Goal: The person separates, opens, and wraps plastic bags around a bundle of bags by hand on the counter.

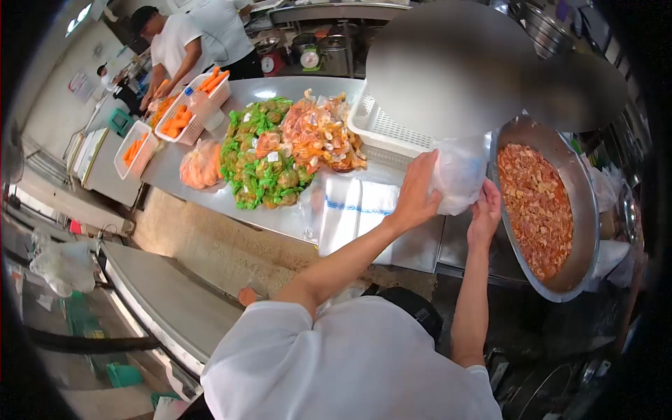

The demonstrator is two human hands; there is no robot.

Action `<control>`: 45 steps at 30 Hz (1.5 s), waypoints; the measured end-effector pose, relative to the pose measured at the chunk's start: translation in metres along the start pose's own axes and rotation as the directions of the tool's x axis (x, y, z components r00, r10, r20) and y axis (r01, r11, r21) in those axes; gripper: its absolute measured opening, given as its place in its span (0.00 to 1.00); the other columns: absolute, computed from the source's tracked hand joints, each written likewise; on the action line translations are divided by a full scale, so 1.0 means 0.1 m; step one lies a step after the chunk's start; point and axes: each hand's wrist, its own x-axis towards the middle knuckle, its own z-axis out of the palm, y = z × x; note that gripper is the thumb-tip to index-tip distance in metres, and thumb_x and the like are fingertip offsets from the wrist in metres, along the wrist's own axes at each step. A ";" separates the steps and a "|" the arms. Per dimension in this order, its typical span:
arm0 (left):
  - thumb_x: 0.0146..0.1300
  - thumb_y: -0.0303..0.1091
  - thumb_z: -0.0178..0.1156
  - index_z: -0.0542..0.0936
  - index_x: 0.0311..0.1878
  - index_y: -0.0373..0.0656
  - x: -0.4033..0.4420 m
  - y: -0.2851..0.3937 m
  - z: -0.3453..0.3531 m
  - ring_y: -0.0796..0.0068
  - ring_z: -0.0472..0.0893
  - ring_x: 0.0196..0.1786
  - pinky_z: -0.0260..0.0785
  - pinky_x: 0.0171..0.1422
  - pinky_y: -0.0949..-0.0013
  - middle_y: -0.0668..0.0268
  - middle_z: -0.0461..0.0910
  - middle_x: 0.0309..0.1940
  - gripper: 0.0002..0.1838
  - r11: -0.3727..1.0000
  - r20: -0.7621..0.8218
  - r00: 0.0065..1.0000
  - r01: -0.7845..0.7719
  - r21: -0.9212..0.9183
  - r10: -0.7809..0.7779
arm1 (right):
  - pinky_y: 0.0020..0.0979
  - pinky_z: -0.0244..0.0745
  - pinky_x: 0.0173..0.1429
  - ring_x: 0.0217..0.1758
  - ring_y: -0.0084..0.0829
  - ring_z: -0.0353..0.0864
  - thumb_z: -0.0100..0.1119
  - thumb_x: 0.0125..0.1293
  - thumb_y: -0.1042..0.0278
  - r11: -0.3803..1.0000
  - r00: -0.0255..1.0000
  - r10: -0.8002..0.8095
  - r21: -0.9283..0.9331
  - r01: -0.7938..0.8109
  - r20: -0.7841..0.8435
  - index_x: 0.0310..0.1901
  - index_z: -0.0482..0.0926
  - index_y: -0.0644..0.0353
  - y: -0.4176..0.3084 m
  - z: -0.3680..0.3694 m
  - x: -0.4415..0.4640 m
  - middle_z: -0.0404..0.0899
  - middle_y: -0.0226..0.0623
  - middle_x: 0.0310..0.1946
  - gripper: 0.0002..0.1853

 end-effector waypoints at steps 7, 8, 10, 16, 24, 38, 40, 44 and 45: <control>0.63 0.30 0.59 0.56 0.74 0.43 -0.47 -0.17 -0.06 0.60 0.70 0.63 0.65 0.65 0.59 0.56 0.65 0.67 0.37 0.869 0.011 0.909 0.401 -0.290 -0.416 | 0.39 0.61 0.72 0.70 0.37 0.65 0.70 0.54 0.73 0.896 0.977 0.107 -0.443 -0.013 0.187 0.71 0.58 0.61 0.65 -0.25 -0.51 0.67 0.42 0.67 0.43; 0.63 0.28 0.59 0.58 0.73 0.43 -0.59 -0.30 -0.07 0.63 0.71 0.62 0.66 0.64 0.61 0.57 0.66 0.67 0.35 0.806 0.047 0.864 0.486 -0.338 -0.501 | 0.39 0.59 0.73 0.72 0.38 0.63 0.71 0.53 0.72 0.895 0.970 0.144 -0.445 -0.043 0.196 0.73 0.55 0.60 0.75 -0.21 -0.53 0.65 0.43 0.68 0.47; 0.60 0.23 0.60 0.65 0.68 0.43 -0.67 -0.60 -0.14 0.65 0.73 0.57 0.69 0.58 0.64 0.59 0.70 0.63 0.32 0.816 0.035 0.829 0.556 -0.155 -0.558 | 0.40 0.55 0.76 0.75 0.40 0.59 0.73 0.52 0.70 0.900 0.974 0.140 -0.434 -0.051 0.177 0.74 0.49 0.60 0.84 -0.10 -0.59 0.61 0.45 0.70 0.52; 0.52 0.24 0.59 0.76 0.58 0.37 0.13 -1.44 -0.42 0.47 0.69 0.65 0.55 0.72 0.49 0.49 0.75 0.57 0.26 0.848 -0.025 0.980 -0.159 0.505 0.198 | 0.38 0.45 0.80 0.79 0.36 0.46 0.74 0.50 0.71 0.873 0.977 0.151 -0.484 -0.061 0.149 0.76 0.39 0.60 0.99 0.09 -0.52 0.49 0.45 0.75 0.59; 0.63 0.30 0.59 0.72 0.61 0.29 0.06 -1.38 -0.31 0.51 0.72 0.61 0.63 0.67 0.56 0.47 0.74 0.58 0.24 0.934 -0.090 0.987 0.152 0.323 -0.130 | 0.42 0.56 0.75 0.73 0.49 0.59 0.80 0.39 0.67 0.784 0.988 -0.083 -0.604 0.144 0.127 0.71 0.55 0.62 0.70 0.16 -0.43 0.60 0.52 0.69 0.56; 0.71 0.38 0.55 0.78 0.52 0.31 0.01 -1.78 -2.89 0.64 0.78 0.50 0.69 0.59 0.62 0.57 0.81 0.47 0.18 0.878 -0.374 0.866 0.428 0.213 -0.331 | 0.42 0.70 0.68 0.66 0.45 0.72 0.80 0.45 0.66 0.892 0.948 -0.096 -0.397 0.217 0.303 0.66 0.64 0.59 1.10 1.24 -0.33 0.70 0.45 0.64 0.46; 0.71 0.38 0.55 0.79 0.51 0.31 0.14 -2.12 -3.13 0.64 0.80 0.49 0.73 0.56 0.62 0.54 0.82 0.48 0.18 0.879 -0.296 0.917 0.358 0.316 -0.267 | 0.42 0.70 0.68 0.66 0.44 0.72 0.80 0.45 0.68 0.881 0.960 -0.085 -0.429 0.197 0.266 0.66 0.63 0.59 1.27 1.22 -0.33 0.70 0.45 0.64 0.46; 0.64 0.34 0.55 0.81 0.51 0.38 0.89 -1.88 -2.59 0.57 0.82 0.43 0.76 0.46 0.57 0.53 0.83 0.47 0.16 0.706 0.207 0.931 0.072 0.704 -0.301 | 0.41 0.71 0.68 0.66 0.43 0.72 0.79 0.46 0.71 0.861 0.977 0.027 -0.502 0.084 0.211 0.67 0.63 0.59 1.48 1.13 -0.49 0.70 0.44 0.65 0.46; 0.62 0.37 0.56 0.81 0.48 0.38 0.89 -2.54 -2.49 0.50 0.80 0.46 0.73 0.52 0.54 0.50 0.83 0.44 0.16 0.722 0.229 0.919 0.080 0.688 -0.320 | 0.41 0.71 0.68 0.66 0.42 0.72 0.79 0.46 0.72 0.854 0.979 0.059 -0.517 0.051 0.194 0.67 0.62 0.59 1.50 1.13 -0.47 0.70 0.44 0.65 0.46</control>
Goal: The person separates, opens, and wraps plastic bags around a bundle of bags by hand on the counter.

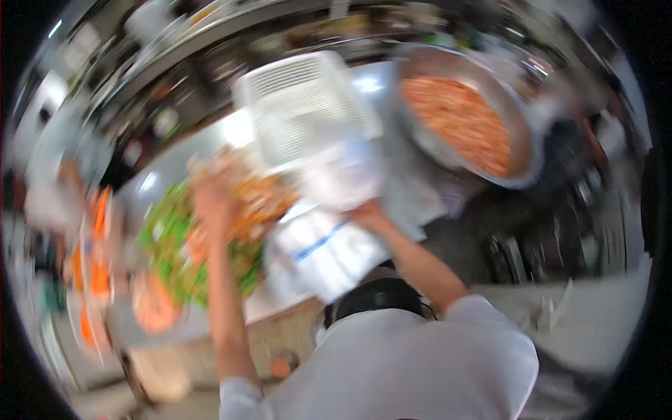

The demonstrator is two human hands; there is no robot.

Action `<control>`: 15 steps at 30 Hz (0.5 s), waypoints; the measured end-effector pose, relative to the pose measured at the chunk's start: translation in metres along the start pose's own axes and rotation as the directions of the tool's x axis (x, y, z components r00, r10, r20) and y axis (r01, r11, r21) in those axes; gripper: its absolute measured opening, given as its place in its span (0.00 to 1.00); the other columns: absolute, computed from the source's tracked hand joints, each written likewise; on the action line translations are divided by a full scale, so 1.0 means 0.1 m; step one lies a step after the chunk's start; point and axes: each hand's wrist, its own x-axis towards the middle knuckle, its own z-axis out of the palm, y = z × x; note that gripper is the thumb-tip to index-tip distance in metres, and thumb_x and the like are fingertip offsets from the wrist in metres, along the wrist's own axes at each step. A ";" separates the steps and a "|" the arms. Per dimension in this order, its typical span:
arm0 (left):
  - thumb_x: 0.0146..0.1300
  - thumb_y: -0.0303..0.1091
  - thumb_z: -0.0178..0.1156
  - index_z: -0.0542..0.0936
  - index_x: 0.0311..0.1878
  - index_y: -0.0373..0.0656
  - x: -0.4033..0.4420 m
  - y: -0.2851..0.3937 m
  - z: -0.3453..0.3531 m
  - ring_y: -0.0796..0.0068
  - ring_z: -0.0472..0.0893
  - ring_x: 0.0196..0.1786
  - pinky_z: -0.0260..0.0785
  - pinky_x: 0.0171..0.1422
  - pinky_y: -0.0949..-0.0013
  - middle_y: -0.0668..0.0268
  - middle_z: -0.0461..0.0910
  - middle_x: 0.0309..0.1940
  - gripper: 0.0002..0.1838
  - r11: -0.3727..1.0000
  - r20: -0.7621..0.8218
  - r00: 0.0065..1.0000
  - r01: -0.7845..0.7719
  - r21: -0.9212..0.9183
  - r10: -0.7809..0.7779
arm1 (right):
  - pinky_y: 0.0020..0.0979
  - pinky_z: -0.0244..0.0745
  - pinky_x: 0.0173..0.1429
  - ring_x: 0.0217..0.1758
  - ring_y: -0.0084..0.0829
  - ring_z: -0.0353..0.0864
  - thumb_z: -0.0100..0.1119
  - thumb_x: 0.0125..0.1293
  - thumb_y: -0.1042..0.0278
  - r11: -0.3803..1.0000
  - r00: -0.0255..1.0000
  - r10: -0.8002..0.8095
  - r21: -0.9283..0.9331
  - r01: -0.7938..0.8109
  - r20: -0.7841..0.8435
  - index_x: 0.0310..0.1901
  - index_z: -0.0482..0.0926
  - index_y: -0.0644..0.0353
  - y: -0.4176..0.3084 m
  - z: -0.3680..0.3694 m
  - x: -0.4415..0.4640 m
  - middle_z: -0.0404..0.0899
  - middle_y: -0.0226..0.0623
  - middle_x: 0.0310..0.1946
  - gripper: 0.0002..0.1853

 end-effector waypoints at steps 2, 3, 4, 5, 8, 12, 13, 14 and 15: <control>0.62 0.36 0.56 0.82 0.43 0.39 0.19 0.48 -0.22 0.48 0.77 0.50 0.69 0.56 0.53 0.50 0.82 0.42 0.13 0.973 -0.094 0.985 -0.158 -0.165 0.144 | 0.40 0.71 0.68 0.66 0.42 0.71 0.78 0.47 0.74 0.998 0.999 0.041 -0.039 -0.042 -0.015 0.67 0.62 0.59 0.07 -0.01 0.03 0.69 0.43 0.65 0.46; 0.63 0.34 0.57 0.83 0.43 0.37 0.21 0.45 -0.13 0.50 0.79 0.45 0.70 0.54 0.54 0.52 0.83 0.38 0.12 0.931 -0.324 0.925 -0.280 -0.233 0.197 | 0.40 0.71 0.68 0.66 0.41 0.71 0.78 0.47 0.75 0.997 0.998 0.048 -0.059 -0.050 -0.034 0.67 0.62 0.59 0.11 -0.04 0.03 0.69 0.43 0.65 0.45; 0.62 0.33 0.59 0.83 0.42 0.37 0.18 0.47 -0.16 0.53 0.80 0.42 0.71 0.52 0.57 0.53 0.83 0.37 0.11 0.916 -0.375 0.918 -0.254 -0.311 0.128 | 0.40 0.71 0.68 0.66 0.41 0.71 0.78 0.47 0.76 0.997 0.996 0.064 -0.041 -0.067 -0.054 0.67 0.62 0.59 0.17 -0.05 0.02 0.69 0.43 0.66 0.45; 0.62 0.32 0.60 0.83 0.42 0.37 0.14 0.40 -0.26 0.56 0.81 0.40 0.72 0.50 0.60 0.54 0.83 0.35 0.10 0.890 -0.416 0.907 -0.241 -0.387 0.065 | 0.40 0.71 0.68 0.66 0.41 0.71 0.78 0.48 0.76 0.996 0.993 0.088 0.005 -0.088 -0.075 0.68 0.61 0.59 0.23 -0.05 -0.02 0.69 0.42 0.66 0.45; 0.61 0.29 0.59 0.82 0.39 0.36 -0.17 0.11 -0.66 0.59 0.80 0.39 0.72 0.48 0.60 0.55 0.83 0.32 0.08 0.787 -0.373 0.896 -0.046 -0.615 -0.239 | 0.38 0.73 0.68 0.66 0.36 0.70 0.74 0.48 0.85 0.966 0.970 0.196 0.197 -0.166 -0.146 0.69 0.59 0.59 0.05 -0.02 -0.12 0.67 0.41 0.67 0.47; 0.63 0.32 0.62 0.82 0.41 0.37 -0.59 -0.21 -0.83 0.73 0.78 0.34 0.72 0.43 0.69 0.67 0.81 0.31 0.08 0.652 -0.194 0.881 0.156 -0.742 -0.432 | 0.37 0.72 0.67 0.65 0.34 0.71 0.74 0.51 0.83 0.983 0.964 0.184 0.054 -0.177 -0.191 0.69 0.60 0.60 -0.39 -0.02 -0.18 0.68 0.41 0.66 0.44; 0.63 0.32 0.62 0.82 0.42 0.37 -0.70 -0.25 -0.85 0.73 0.78 0.36 0.71 0.45 0.69 0.68 0.81 0.32 0.09 0.619 -0.147 0.885 0.183 -0.764 -0.443 | 0.36 0.72 0.67 0.64 0.34 0.72 0.74 0.51 0.82 0.983 0.966 0.182 0.001 -0.185 -0.184 0.69 0.62 0.61 -0.48 -0.03 -0.14 0.69 0.41 0.65 0.43; 0.64 0.32 0.62 0.81 0.43 0.37 -0.82 -0.35 -0.89 0.74 0.78 0.38 0.71 0.46 0.69 0.69 0.80 0.33 0.09 0.586 -0.111 0.877 0.213 -0.782 -0.467 | 0.36 0.71 0.67 0.64 0.33 0.72 0.74 0.52 0.81 0.980 0.968 0.180 -0.051 -0.191 -0.177 0.68 0.64 0.61 -0.58 -0.05 -0.12 0.71 0.41 0.64 0.41; 0.62 0.30 0.64 0.78 0.48 0.36 -0.85 -0.58 -0.94 0.71 0.76 0.44 0.68 0.52 0.66 0.64 0.78 0.42 0.13 0.715 -0.383 0.786 0.103 -0.691 -0.484 | 0.35 0.71 0.67 0.63 0.33 0.73 0.74 0.53 0.79 0.976 0.966 0.200 -0.057 -0.212 -0.163 0.67 0.67 0.61 -0.76 0.01 -0.01 0.72 0.41 0.63 0.38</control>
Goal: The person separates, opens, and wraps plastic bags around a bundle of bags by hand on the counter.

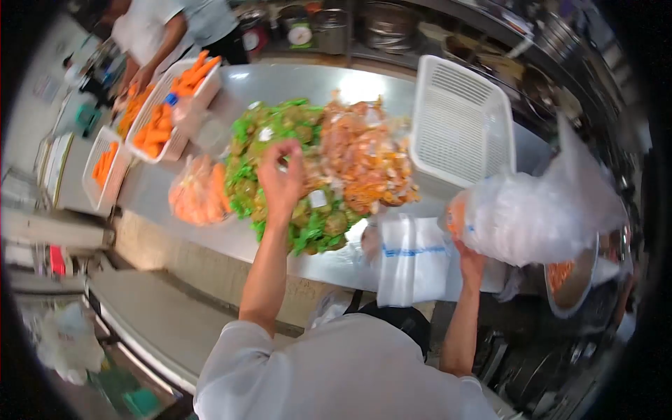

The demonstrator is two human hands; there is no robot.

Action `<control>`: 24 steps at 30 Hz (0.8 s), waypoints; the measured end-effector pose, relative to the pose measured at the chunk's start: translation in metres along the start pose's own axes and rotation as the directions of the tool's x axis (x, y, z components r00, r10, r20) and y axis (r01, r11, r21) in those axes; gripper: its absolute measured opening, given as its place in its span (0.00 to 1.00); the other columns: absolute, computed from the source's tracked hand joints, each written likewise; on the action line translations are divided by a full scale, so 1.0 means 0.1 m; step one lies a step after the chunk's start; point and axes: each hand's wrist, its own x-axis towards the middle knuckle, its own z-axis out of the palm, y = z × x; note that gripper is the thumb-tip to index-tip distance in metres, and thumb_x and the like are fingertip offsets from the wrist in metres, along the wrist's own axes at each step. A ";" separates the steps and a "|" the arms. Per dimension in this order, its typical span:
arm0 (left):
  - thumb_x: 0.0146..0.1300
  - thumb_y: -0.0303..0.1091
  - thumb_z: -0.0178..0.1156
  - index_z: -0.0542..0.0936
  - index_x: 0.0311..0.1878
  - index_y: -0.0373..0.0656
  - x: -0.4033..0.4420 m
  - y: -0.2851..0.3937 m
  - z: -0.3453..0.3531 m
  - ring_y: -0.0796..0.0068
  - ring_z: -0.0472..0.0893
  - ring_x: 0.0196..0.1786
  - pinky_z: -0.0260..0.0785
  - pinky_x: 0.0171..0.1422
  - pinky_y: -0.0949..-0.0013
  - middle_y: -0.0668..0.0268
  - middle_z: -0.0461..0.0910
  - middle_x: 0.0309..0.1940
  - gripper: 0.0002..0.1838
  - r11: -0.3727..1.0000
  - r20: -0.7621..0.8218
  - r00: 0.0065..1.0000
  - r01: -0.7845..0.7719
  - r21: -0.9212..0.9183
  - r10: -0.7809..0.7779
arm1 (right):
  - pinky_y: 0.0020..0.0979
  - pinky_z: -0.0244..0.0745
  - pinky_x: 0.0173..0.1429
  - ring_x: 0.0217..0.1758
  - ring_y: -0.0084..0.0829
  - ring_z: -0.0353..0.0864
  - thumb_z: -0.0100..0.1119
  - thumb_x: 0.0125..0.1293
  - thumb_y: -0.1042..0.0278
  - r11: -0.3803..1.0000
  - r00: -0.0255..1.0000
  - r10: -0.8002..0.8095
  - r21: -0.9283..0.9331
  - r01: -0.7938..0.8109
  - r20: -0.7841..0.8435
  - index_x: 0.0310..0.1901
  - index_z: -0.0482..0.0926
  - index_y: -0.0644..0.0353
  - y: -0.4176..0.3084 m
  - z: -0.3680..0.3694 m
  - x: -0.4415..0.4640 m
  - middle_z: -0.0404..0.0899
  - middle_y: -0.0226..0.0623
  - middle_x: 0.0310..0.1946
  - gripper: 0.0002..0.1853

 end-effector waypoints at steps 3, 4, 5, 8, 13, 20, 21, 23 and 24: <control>0.56 0.33 0.70 0.60 0.68 0.32 0.63 -0.66 -0.69 0.58 0.65 0.65 0.56 0.70 0.58 0.51 0.62 0.66 0.40 0.998 -0.633 0.772 -0.051 0.030 0.058 | 0.35 0.69 0.66 0.62 0.32 0.74 0.74 0.55 0.74 0.993 1.000 -0.024 -0.111 0.024 0.002 0.62 0.74 0.63 -0.31 0.23 -0.07 0.76 0.40 0.59 0.32; 0.54 0.34 0.73 0.55 0.70 0.31 0.83 -0.75 -0.84 0.55 0.61 0.69 0.52 0.74 0.57 0.48 0.57 0.69 0.47 0.984 -0.690 0.714 0.008 0.179 0.120 | 0.35 0.69 0.66 0.62 0.32 0.74 0.74 0.55 0.72 0.985 0.998 -0.060 -0.161 0.056 -0.022 0.60 0.76 0.63 -0.36 0.28 -0.05 0.78 0.39 0.58 0.30; 0.51 0.36 0.75 0.49 0.73 0.30 1.04 -0.82 -0.99 0.51 0.57 0.73 0.48 0.77 0.55 0.45 0.53 0.72 0.54 0.945 -0.724 0.663 0.074 0.317 0.191 | 0.35 0.69 0.66 0.62 0.32 0.74 0.74 0.56 0.70 0.966 0.994 0.094 0.235 -0.106 0.062 0.60 0.77 0.63 -0.33 0.29 -0.01 0.78 0.39 0.59 0.29; 0.44 0.41 0.79 0.56 0.71 0.29 1.60 -1.73 -1.35 0.52 0.61 0.73 0.48 0.78 0.55 0.45 0.59 0.71 0.56 0.880 -0.414 0.838 -0.151 0.451 0.356 | 0.37 0.68 0.67 0.64 0.34 0.73 0.71 0.59 0.69 0.634 0.949 0.204 0.706 -0.316 0.241 0.61 0.76 0.61 0.04 0.32 0.05 0.76 0.38 0.61 0.27; 0.38 0.43 0.82 0.66 0.67 0.31 1.56 -1.67 -1.43 0.57 0.71 0.66 0.60 0.72 0.61 0.52 0.74 0.62 0.53 0.941 -0.241 0.961 -0.051 0.335 0.138 | 0.54 0.57 0.77 0.75 0.43 0.58 0.43 0.76 0.57 0.876 0.951 0.019 0.453 -0.164 0.309 0.73 0.57 0.56 0.40 0.64 0.19 0.57 0.39 0.74 0.28; 0.66 0.38 0.60 0.62 0.70 0.32 1.24 -1.63 -2.06 0.48 0.63 0.70 0.57 0.74 0.44 0.48 0.63 0.69 0.33 0.980 -0.133 0.980 -0.165 -0.107 0.151 | 0.42 0.54 0.78 0.73 0.39 0.61 0.50 0.70 0.61 0.565 0.950 0.075 0.772 -0.292 0.304 0.70 0.59 0.55 0.65 1.10 0.35 0.63 0.36 0.71 0.28; 0.64 0.35 0.63 0.65 0.68 0.31 1.15 -1.26 -2.06 0.50 0.69 0.66 0.63 0.70 0.50 0.48 0.69 0.65 0.32 0.987 -0.190 0.970 -0.159 -0.008 0.154 | 0.41 0.60 0.74 0.71 0.38 0.64 0.54 0.67 0.64 0.484 0.947 0.117 0.816 -0.317 0.298 0.67 0.64 0.56 0.59 1.12 0.36 0.66 0.37 0.69 0.27; 0.59 0.29 0.68 0.70 0.64 0.30 0.74 -0.28 -1.84 0.55 0.78 0.58 0.74 0.63 0.61 0.49 0.77 0.58 0.30 0.981 -0.364 0.916 -0.120 0.151 0.168 | 0.39 0.69 0.68 0.66 0.39 0.70 0.61 0.61 0.68 0.794 0.990 0.020 0.600 -0.100 0.139 0.60 0.71 0.58 0.43 1.03 0.38 0.71 0.39 0.64 0.24; 0.59 0.29 0.68 0.70 0.64 0.31 0.53 0.09 -1.73 0.56 0.78 0.58 0.74 0.63 0.61 0.49 0.77 0.59 0.31 0.980 -0.310 0.934 -0.143 0.135 0.179 | 0.39 0.71 0.66 0.64 0.40 0.72 0.64 0.58 0.69 0.970 0.983 -0.173 0.181 0.161 0.055 0.57 0.73 0.59 0.29 0.95 0.35 0.74 0.40 0.61 0.24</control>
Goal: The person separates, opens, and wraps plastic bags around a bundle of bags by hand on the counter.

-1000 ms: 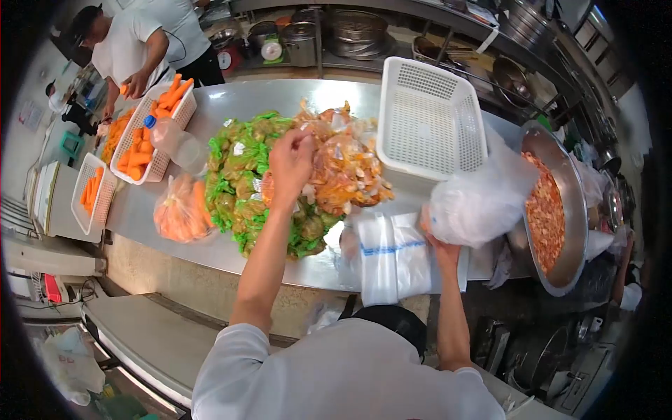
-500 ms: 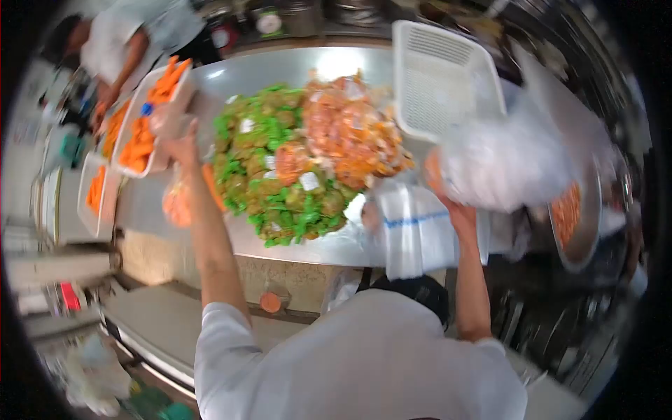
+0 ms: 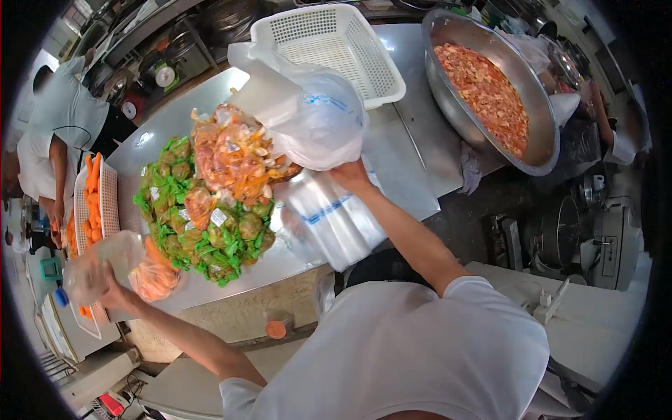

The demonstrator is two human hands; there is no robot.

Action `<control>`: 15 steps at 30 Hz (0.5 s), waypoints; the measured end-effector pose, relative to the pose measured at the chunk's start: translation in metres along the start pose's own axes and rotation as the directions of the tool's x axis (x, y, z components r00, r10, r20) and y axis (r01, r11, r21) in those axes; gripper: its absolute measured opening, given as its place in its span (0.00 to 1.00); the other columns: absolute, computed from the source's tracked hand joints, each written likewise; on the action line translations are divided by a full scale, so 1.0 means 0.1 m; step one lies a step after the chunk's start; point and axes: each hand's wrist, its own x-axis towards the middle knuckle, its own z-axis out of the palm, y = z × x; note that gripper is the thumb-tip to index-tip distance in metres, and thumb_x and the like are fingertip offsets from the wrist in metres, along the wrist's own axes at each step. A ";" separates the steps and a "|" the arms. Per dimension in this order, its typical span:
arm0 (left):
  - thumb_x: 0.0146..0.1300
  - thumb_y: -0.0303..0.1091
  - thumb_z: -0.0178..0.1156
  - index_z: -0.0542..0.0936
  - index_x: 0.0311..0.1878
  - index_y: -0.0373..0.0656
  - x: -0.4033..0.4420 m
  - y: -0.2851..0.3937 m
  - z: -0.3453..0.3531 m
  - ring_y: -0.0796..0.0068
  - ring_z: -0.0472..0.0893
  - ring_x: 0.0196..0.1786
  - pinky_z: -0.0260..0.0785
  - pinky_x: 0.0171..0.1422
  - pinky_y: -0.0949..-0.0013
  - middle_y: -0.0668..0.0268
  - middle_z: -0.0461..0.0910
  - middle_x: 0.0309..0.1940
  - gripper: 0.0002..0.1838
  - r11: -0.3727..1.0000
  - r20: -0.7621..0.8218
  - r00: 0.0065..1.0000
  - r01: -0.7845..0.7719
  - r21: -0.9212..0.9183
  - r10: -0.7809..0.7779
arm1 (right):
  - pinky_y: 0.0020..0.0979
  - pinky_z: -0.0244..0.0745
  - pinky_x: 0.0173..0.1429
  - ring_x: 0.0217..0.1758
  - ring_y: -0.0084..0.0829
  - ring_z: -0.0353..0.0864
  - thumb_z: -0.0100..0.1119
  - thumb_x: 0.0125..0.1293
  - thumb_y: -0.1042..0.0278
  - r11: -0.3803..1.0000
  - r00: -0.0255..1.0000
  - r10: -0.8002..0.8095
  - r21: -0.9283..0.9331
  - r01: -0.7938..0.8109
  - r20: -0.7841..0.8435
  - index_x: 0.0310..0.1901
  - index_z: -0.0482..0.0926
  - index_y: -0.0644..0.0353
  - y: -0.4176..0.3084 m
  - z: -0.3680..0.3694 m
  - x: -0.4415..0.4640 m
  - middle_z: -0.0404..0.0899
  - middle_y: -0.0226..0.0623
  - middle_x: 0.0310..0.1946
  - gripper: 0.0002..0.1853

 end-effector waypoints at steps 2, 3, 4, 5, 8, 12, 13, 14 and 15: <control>0.59 0.29 0.68 0.69 0.65 0.31 -0.34 0.54 -0.09 0.58 0.78 0.59 0.73 0.63 0.60 0.49 0.76 0.59 0.32 0.999 0.107 0.994 -0.024 -0.034 0.028 | 0.39 0.73 0.63 0.59 0.42 0.76 0.68 0.54 0.70 0.856 0.977 -0.204 -0.472 0.209 0.061 0.53 0.76 0.60 -0.02 -0.09 -0.06 0.78 0.42 0.56 0.24; 0.58 0.30 0.68 0.68 0.65 0.31 -0.45 0.64 -0.15 0.58 0.77 0.60 0.72 0.64 0.59 0.50 0.75 0.60 0.33 0.998 0.150 0.989 -0.002 -0.060 0.011 | 0.39 0.74 0.62 0.57 0.44 0.77 0.70 0.52 0.70 0.851 0.975 -0.212 -0.479 0.216 0.063 0.52 0.77 0.61 -0.01 -0.12 -0.07 0.79 0.43 0.53 0.24; 0.57 0.30 0.69 0.68 0.66 0.31 -0.58 0.72 -0.18 0.58 0.77 0.60 0.72 0.64 0.58 0.51 0.75 0.60 0.34 0.996 0.183 0.983 0.016 -0.093 0.001 | 0.40 0.74 0.61 0.55 0.45 0.79 0.71 0.50 0.69 0.842 0.970 -0.233 -0.485 0.236 0.067 0.51 0.78 0.61 -0.01 -0.16 -0.02 0.80 0.44 0.51 0.24; 0.56 0.31 0.69 0.67 0.66 0.31 -0.73 0.81 -0.17 0.58 0.76 0.61 0.71 0.65 0.58 0.52 0.74 0.61 0.36 0.991 0.210 0.978 0.035 -0.127 -0.008 | 0.40 0.75 0.60 0.54 0.46 0.79 0.71 0.50 0.70 0.863 0.968 -0.247 -0.446 0.237 0.038 0.51 0.78 0.61 -0.01 -0.21 0.02 0.81 0.45 0.50 0.24; 0.54 0.32 0.70 0.65 0.68 0.31 -1.37 1.16 0.10 0.57 0.74 0.63 0.68 0.67 0.56 0.52 0.72 0.63 0.39 0.992 0.295 0.955 0.022 -0.123 0.015 | 0.41 0.75 0.59 0.54 0.47 0.79 0.71 0.50 0.72 0.921 0.972 -0.235 -0.316 0.226 0.008 0.51 0.78 0.61 -0.25 -0.50 -0.17 0.81 0.46 0.50 0.24; 0.51 0.30 0.68 0.67 0.67 0.32 -2.27 1.53 0.81 0.55 0.72 0.65 0.65 0.69 0.53 0.52 0.71 0.63 0.38 0.950 0.398 0.917 0.154 -0.270 -0.035 | 0.40 0.68 0.67 0.62 0.43 0.74 0.72 0.53 0.69 0.886 0.962 -0.229 -0.377 0.270 0.151 0.55 0.78 0.60 -0.15 -1.31 -0.40 0.77 0.46 0.56 0.26; 0.49 0.30 0.68 0.67 0.67 0.32 -2.49 1.68 1.10 0.56 0.71 0.66 0.63 0.71 0.52 0.52 0.70 0.64 0.39 0.905 0.484 0.875 0.192 -0.381 0.018 | 0.40 0.66 0.68 0.63 0.43 0.73 0.72 0.54 0.69 0.889 0.966 -0.218 -0.381 0.256 0.141 0.55 0.78 0.59 -0.13 -1.51 -0.48 0.77 0.46 0.57 0.25; 0.49 0.29 0.69 0.65 0.68 0.33 -2.68 2.06 1.41 0.56 0.71 0.66 0.61 0.72 0.51 0.52 0.71 0.64 0.41 0.907 0.573 0.818 0.275 -0.319 -0.047 | 0.39 0.65 0.69 0.64 0.42 0.73 0.72 0.55 0.68 0.891 0.970 -0.202 -0.385 0.240 0.137 0.56 0.78 0.59 -0.10 -1.70 -0.56 0.77 0.45 0.57 0.25; 0.48 0.26 0.69 0.65 0.68 0.34 -2.88 2.04 1.71 0.57 0.72 0.65 0.63 0.70 0.55 0.53 0.71 0.63 0.42 0.890 0.572 0.820 0.268 -0.369 -0.009 | 0.39 0.64 0.69 0.64 0.42 0.72 0.71 0.56 0.66 0.990 0.992 -0.093 -0.100 0.102 0.084 0.57 0.77 0.59 0.02 -1.85 -0.61 0.77 0.45 0.58 0.26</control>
